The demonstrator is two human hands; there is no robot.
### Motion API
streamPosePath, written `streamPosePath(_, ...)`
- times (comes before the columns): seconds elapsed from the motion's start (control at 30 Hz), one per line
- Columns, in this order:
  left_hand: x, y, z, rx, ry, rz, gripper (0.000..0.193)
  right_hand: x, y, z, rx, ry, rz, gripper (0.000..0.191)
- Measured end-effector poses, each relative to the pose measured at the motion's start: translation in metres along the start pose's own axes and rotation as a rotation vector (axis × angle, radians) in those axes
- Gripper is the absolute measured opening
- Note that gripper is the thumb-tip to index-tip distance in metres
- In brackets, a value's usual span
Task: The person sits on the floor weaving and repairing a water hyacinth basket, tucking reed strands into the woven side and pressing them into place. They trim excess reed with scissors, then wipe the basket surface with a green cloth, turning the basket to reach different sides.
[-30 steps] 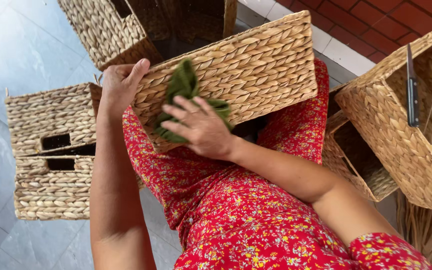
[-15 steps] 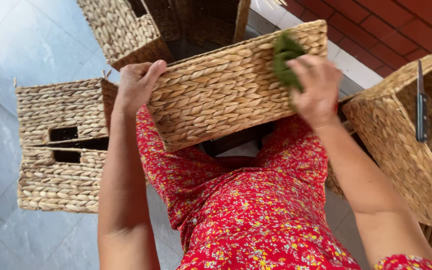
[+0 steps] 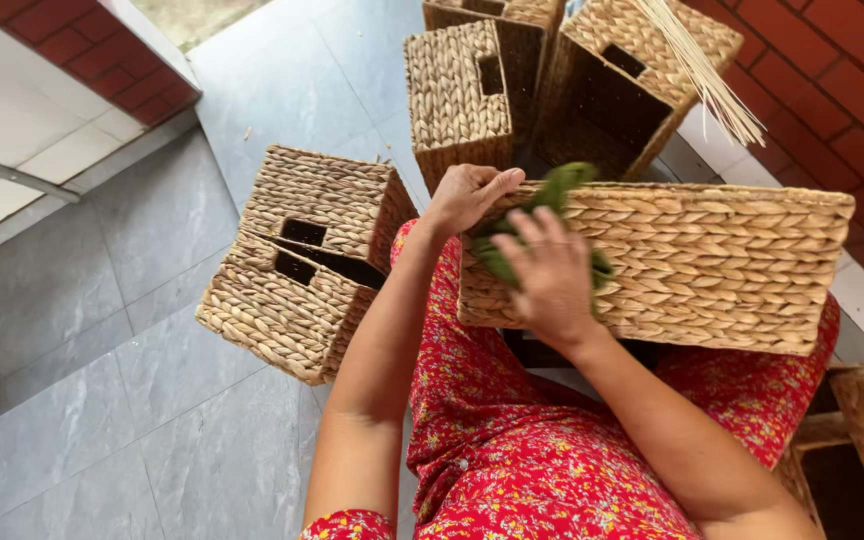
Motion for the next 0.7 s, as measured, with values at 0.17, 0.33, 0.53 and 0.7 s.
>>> streamPosePath(0.17, 0.000, -0.002, 0.004, 0.012, -0.065, 0.004, 0.061, 0.015, -0.005, 0.017, 0.003, -0.155, 0.014, 0.060)
streamPosePath(0.33, 0.000, 0.001, -0.001, 0.107, -0.019, 0.016, 0.063, -0.023, -0.017, -0.071, -0.108, 0.014, 0.029, 0.064)
streamPosePath(0.53, -0.001, -0.001, -0.005, 0.067, 0.027, -0.002, 0.063, -0.120, -0.092, -0.216, -0.260, 0.252, -0.220, 0.041)
streamPosePath(0.7, -0.001, 0.001, -0.004, 0.110, 0.024, -0.007, 0.063, -0.170, -0.135, -0.255, -0.298, 0.400, -0.411, 0.041)
Point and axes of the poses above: each hand's wrist, its own x-axis towards the middle knuckle, its own y-axis out of the palm, z = x × y, the point moved 10 cm from there along x, towards the middle knuckle, and after that the axes turned 2 degrees about y, right-handed, at the moved point
